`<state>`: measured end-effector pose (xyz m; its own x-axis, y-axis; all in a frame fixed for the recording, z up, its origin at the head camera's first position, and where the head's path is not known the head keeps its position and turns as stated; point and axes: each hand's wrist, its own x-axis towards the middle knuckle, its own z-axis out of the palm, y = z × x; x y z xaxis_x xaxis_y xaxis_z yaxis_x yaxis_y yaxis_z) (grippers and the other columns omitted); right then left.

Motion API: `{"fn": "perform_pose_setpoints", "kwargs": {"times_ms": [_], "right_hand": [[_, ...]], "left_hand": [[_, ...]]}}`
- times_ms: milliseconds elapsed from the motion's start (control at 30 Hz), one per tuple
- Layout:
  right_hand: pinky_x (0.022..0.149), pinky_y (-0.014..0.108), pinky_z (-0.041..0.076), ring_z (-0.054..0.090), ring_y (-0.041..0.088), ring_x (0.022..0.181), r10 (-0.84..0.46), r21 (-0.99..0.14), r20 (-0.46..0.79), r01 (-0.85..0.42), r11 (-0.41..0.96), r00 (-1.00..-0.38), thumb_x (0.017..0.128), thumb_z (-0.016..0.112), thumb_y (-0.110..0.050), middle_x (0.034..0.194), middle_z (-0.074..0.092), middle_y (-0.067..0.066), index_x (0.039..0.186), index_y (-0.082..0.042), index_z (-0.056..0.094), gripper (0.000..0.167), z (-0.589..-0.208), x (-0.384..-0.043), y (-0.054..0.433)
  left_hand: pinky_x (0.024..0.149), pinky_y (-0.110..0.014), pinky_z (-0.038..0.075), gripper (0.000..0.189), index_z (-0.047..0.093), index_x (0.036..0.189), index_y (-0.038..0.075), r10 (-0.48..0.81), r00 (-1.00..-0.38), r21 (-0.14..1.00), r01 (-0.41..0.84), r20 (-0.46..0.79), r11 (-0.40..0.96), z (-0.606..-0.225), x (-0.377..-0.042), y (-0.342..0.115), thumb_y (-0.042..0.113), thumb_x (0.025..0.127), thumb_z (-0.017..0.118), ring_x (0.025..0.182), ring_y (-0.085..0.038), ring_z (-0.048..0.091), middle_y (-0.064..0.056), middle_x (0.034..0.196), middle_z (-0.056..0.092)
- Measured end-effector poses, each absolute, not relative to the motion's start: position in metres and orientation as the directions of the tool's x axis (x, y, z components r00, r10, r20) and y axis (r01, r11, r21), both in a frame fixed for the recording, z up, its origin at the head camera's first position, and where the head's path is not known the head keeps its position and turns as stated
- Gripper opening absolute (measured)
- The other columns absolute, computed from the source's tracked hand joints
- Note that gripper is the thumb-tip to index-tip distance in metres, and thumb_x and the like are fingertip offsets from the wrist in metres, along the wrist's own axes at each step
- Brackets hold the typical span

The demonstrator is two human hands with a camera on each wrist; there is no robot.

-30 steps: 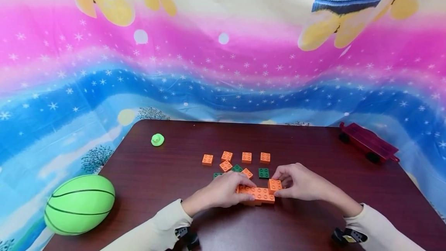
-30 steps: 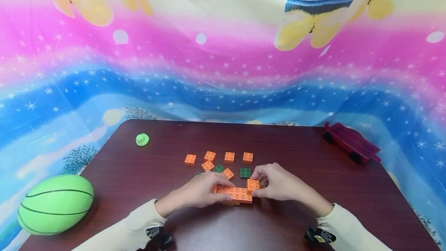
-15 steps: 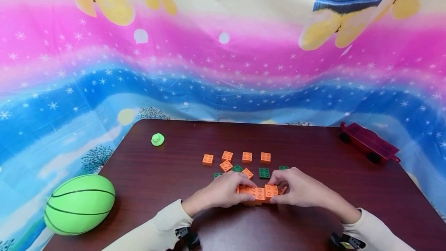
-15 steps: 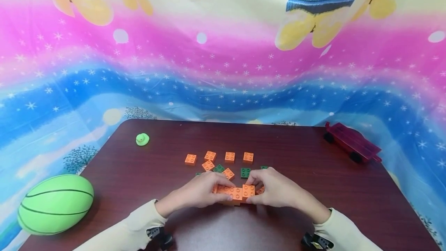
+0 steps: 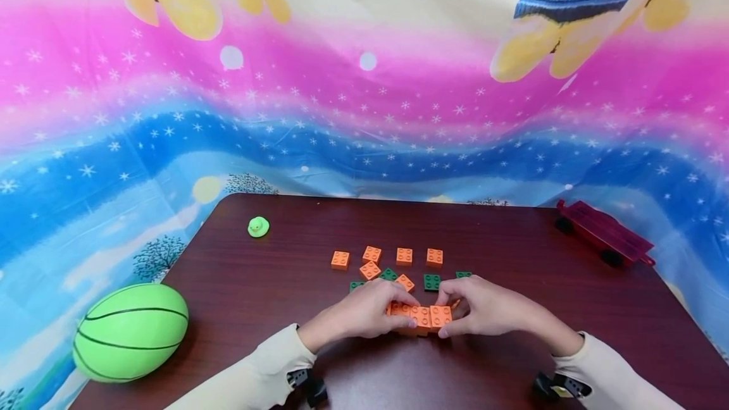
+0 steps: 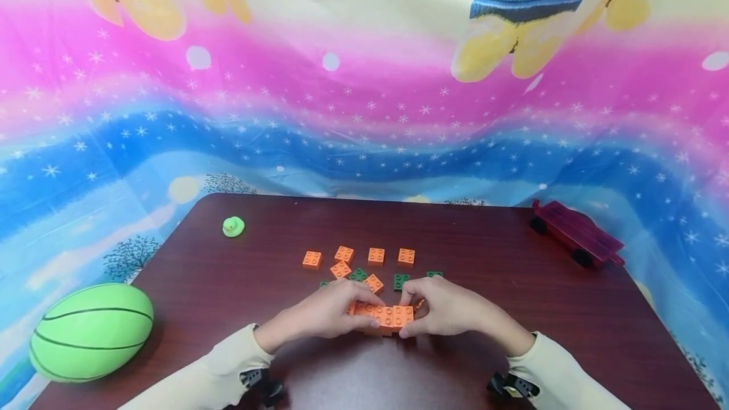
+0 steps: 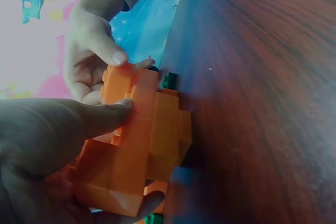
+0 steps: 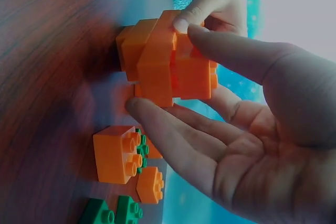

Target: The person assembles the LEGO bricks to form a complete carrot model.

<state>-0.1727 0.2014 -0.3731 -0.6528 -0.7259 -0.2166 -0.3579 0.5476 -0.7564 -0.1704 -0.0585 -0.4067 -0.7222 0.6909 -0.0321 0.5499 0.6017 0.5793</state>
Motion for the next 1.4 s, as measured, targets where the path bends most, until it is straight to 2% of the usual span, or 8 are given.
{"fn": "perform_pose_setpoints", "kwargs": {"times_ms": [233, 400, 633, 800, 1133, 1400], "right_hand": [[0.075, 0.026, 0.059, 0.076, 0.018, 0.093, -0.727, -0.838, -0.308, -0.186, 0.512, -0.614, 0.092, 0.078, -0.019, 0.1, 0.073, 0.005, 0.102, -0.005, 0.055, 0.029, -0.377, -0.178, 0.204], [0.073, 0.027, 0.059, 0.076, 0.025, 0.088, -0.746, -0.853, -0.307, -0.176, 0.491, -0.591, 0.092, 0.078, -0.018, 0.098, 0.072, 0.007, 0.101, -0.003, 0.055, 0.029, -0.378, -0.18, 0.203], [0.07, 0.045, 0.062, 0.074, 0.04, 0.082, -0.734, -0.852, -0.359, -0.119, 0.51, -0.576, 0.092, 0.078, -0.017, 0.097, 0.071, 0.008, 0.101, -0.003, 0.055, 0.028, -0.376, -0.184, 0.199], [0.071, 0.05, 0.061, 0.073, 0.042, 0.083, -0.725, -0.856, -0.376, -0.083, 0.51, -0.576, 0.093, 0.077, -0.016, 0.097, 0.071, 0.009, 0.101, -0.002, 0.054, 0.029, -0.377, -0.183, 0.199], [0.07, 0.047, 0.062, 0.074, 0.039, 0.082, -0.714, -0.861, -0.383, -0.053, 0.506, -0.586, 0.092, 0.078, -0.015, 0.095, 0.071, 0.01, 0.101, -0.002, 0.054, 0.029, -0.38, -0.182, 0.201], [0.069, 0.05, 0.062, 0.073, 0.044, 0.081, -0.726, -0.869, -0.369, -0.062, 0.491, -0.58, 0.091, 0.078, -0.012, 0.093, 0.073, 0.012, 0.098, 0.0, 0.054, 0.028, -0.38, -0.183, 0.199]], "left_hand": [[0.081, -0.016, 0.05, 0.028, 0.077, 0.121, 0.02, 0.702, -0.712, 0.585, 0.563, -0.014, 0.584, -0.408, -0.17, -0.058, 0.033, 0.096, 0.073, 0.096, 0.003, 0.063, 0.007, 0.114, 0.075], [0.084, -0.016, 0.051, 0.029, 0.077, 0.122, 0.019, 0.703, -0.711, 0.594, 0.559, -0.016, 0.579, -0.408, -0.17, -0.058, 0.032, 0.096, 0.073, 0.098, 0.003, 0.064, 0.007, 0.115, 0.075], [0.082, -0.016, 0.051, 0.03, 0.076, 0.123, 0.018, 0.706, -0.708, 0.606, 0.552, -0.021, 0.573, -0.408, -0.17, -0.059, 0.032, 0.097, 0.073, 0.098, 0.003, 0.064, 0.006, 0.116, 0.075], [0.082, -0.016, 0.051, 0.03, 0.076, 0.123, 0.018, 0.703, -0.711, 0.605, 0.548, -0.027, 0.578, -0.408, -0.17, -0.059, 0.032, 0.097, 0.073, 0.097, 0.003, 0.063, 0.006, 0.116, 0.075], [0.085, -0.016, 0.052, 0.031, 0.076, 0.124, 0.018, 0.709, -0.704, 0.603, 0.551, -0.035, 0.577, -0.409, -0.171, -0.057, 0.033, 0.097, 0.072, 0.099, 0.002, 0.064, 0.006, 0.117, 0.075], [0.083, -0.015, 0.051, 0.031, 0.076, 0.124, 0.018, 0.704, -0.709, 0.602, 0.547, -0.036, 0.581, -0.408, -0.17, -0.059, 0.033, 0.097, 0.072, 0.096, 0.003, 0.064, 0.006, 0.115, 0.075]]}}
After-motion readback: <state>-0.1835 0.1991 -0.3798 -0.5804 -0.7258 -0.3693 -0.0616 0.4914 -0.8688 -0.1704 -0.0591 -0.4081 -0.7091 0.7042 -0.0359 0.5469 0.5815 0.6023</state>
